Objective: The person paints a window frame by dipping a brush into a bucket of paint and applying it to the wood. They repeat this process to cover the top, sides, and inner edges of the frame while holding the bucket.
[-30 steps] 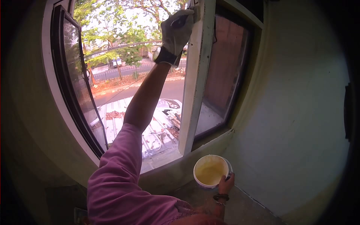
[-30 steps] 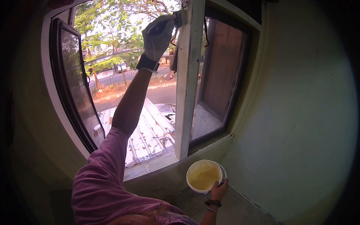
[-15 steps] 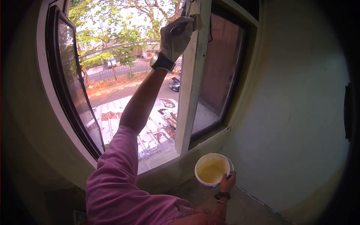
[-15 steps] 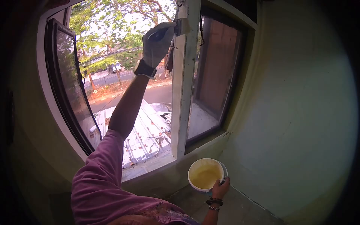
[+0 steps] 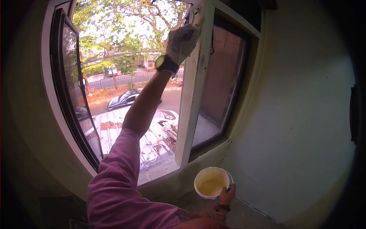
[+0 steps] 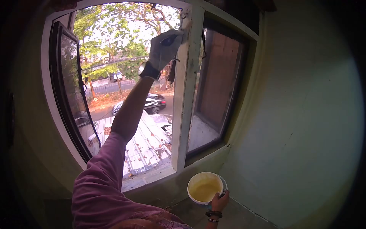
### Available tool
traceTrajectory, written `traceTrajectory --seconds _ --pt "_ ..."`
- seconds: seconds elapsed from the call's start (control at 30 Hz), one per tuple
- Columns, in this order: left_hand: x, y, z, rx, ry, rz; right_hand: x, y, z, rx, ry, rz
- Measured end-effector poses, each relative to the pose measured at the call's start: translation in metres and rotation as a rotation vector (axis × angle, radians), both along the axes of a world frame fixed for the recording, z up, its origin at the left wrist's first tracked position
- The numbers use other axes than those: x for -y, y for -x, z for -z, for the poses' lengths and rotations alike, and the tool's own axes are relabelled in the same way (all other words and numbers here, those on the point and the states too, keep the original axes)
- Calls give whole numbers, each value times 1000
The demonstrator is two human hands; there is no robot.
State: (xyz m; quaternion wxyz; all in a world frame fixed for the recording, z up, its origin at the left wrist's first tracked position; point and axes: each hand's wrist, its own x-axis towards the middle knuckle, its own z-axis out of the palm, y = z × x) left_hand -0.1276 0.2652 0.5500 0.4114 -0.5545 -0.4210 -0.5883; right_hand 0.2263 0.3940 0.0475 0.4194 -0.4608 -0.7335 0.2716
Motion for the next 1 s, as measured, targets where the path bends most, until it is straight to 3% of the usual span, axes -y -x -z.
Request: traceTrajectory --seconds 0.1,0.17,0.3,0.37,0.43,0.47,0.57,0.63,0.67,0.73,0.77,0.83,0.9,0.97,1.0 --pt "9 -10 -4 -38 -76 135 0 4 1 -111 33 -3" --pt "1 -14 -34 -101 -246 83 4 4 -10 -83 94 -18" --pt "7 -1 -59 -36 -34 14 -5 8 11 -46 -86 17" --pt "15 0 -67 -15 49 -15 3 8 -1 -114 58 -1" --pt "6 -12 -70 -116 -118 375 -2 8 7 -114 67 -21" --pt "3 -2 -77 -96 -170 32 -2 7 6 -80 93 -25" --pt "12 8 -76 -16 46 -235 -4 7 11 -48 -10 -8" --pt "27 -9 -75 80 -21 -80 -1 7 8 -93 56 7" --pt "29 -1 -77 183 -69 101 2 6 3 -76 94 4" --pt "21 63 -90 324 -171 416 2 4 -2 -67 110 2" --pt "26 51 -88 488 -314 249 1 3 -1 -81 94 3" --pt "28 80 -94 744 -520 732 -2 3 5 -97 60 7" --pt "27 79 -96 623 -104 -262 -11 -1 14 -56 98 22" --pt "20 88 -119 536 168 -715 -15 -5 12 -55 80 34" --pt "4 108 -117 525 39 -497 -14 -6 8 -75 84 27"
